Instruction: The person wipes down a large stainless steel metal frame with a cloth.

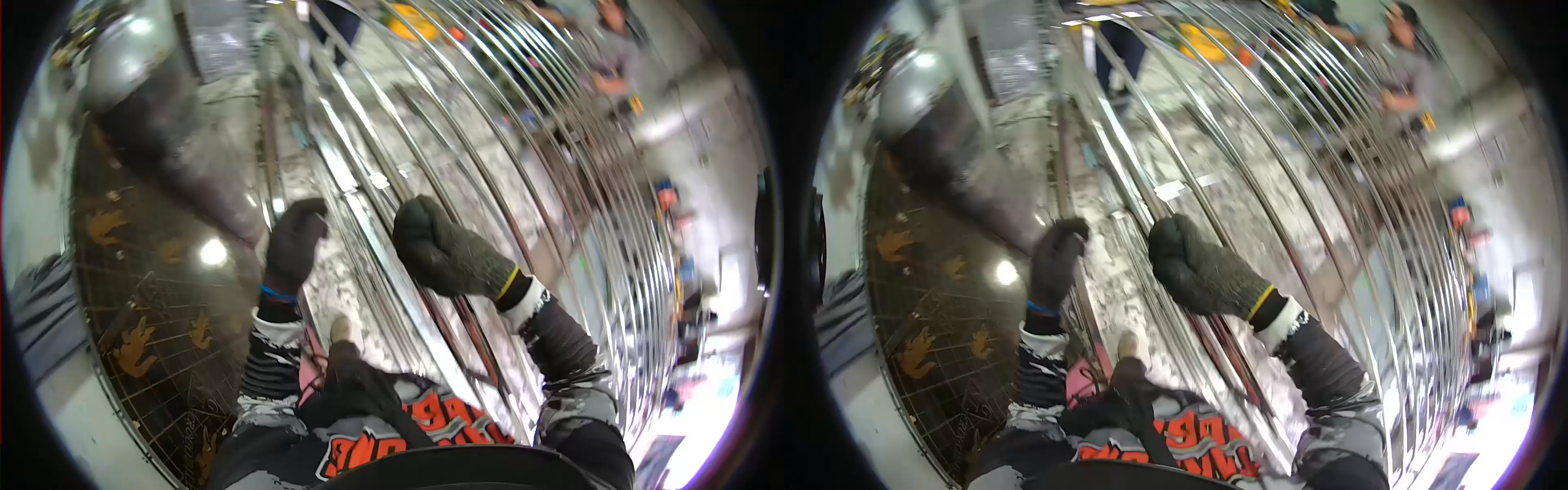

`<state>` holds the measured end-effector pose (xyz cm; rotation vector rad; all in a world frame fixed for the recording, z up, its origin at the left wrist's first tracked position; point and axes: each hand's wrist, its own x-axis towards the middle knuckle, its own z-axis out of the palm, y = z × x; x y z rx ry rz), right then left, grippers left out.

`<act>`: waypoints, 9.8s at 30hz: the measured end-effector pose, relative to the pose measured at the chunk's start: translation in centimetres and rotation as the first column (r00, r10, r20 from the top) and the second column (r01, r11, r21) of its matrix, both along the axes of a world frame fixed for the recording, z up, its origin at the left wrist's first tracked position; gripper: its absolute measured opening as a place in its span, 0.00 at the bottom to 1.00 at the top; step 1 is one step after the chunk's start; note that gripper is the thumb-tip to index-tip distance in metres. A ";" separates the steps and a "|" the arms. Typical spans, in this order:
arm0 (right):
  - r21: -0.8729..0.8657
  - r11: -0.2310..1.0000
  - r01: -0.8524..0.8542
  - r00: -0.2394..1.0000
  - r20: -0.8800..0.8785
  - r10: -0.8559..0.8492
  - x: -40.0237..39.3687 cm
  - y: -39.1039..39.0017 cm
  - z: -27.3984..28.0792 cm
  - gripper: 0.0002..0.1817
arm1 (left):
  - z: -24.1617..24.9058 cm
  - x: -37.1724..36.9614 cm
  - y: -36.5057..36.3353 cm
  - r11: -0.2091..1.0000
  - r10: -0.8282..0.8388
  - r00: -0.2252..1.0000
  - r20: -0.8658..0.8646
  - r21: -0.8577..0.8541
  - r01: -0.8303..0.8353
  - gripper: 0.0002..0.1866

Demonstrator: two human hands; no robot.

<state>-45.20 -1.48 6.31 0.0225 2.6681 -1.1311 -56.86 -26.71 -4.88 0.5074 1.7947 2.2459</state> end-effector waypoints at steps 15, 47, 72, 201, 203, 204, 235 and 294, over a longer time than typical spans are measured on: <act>-0.754 0.622 0.211 0.923 -0.056 -0.380 33.6 6.5 4.9 0.37 | 14.6 24.4 19.2 0.734 -0.575 0.299 -0.762 -0.319 0.600 0.41; -0.141 0.630 0.764 0.645 0.141 -0.751 58.0 8.5 -4.1 0.23 | -6.9 34.0 10.5 0.900 -0.139 0.990 -0.009 -0.419 0.122 0.20; -0.154 0.626 0.765 0.643 0.234 -0.729 55.8 7.9 -4.1 0.18 | -10.6 40.9 17.5 0.790 -0.277 0.759 0.589 0.589 -0.169 0.21; -0.377 0.848 0.373 0.887 -0.124 -0.446 8.5 0.9 -2.7 0.16 | -4.7 -5.4 4.3 0.979 -0.170 0.979 -0.109 -0.133 0.155 0.15; -0.326 0.851 0.411 0.864 -0.158 -0.478 9.3 0.5 -2.4 0.15 | -6.7 -6.3 3.3 0.837 -0.373 0.927 0.030 0.443 0.322 0.22; -0.351 0.807 0.475 0.845 -0.075 -0.530 9.9 0.8 -2.9 0.15 | -7.2 -6.0 3.2 0.726 -0.463 0.886 0.033 0.588 0.358 0.26; -0.295 0.847 0.443 0.857 -0.138 -0.496 10.3 1.2 -3.5 0.14 | -6.6 -3.8 8.5 0.800 -0.036 0.856 -0.516 -0.528 -0.285 0.14; 0.292 0.929 0.227 0.968 -0.172 -0.182 -3.2 -3.0 0.6 0.30 | -9.5 -17.1 15.5 0.966 0.251 0.965 0.072 -0.084 -0.245 0.16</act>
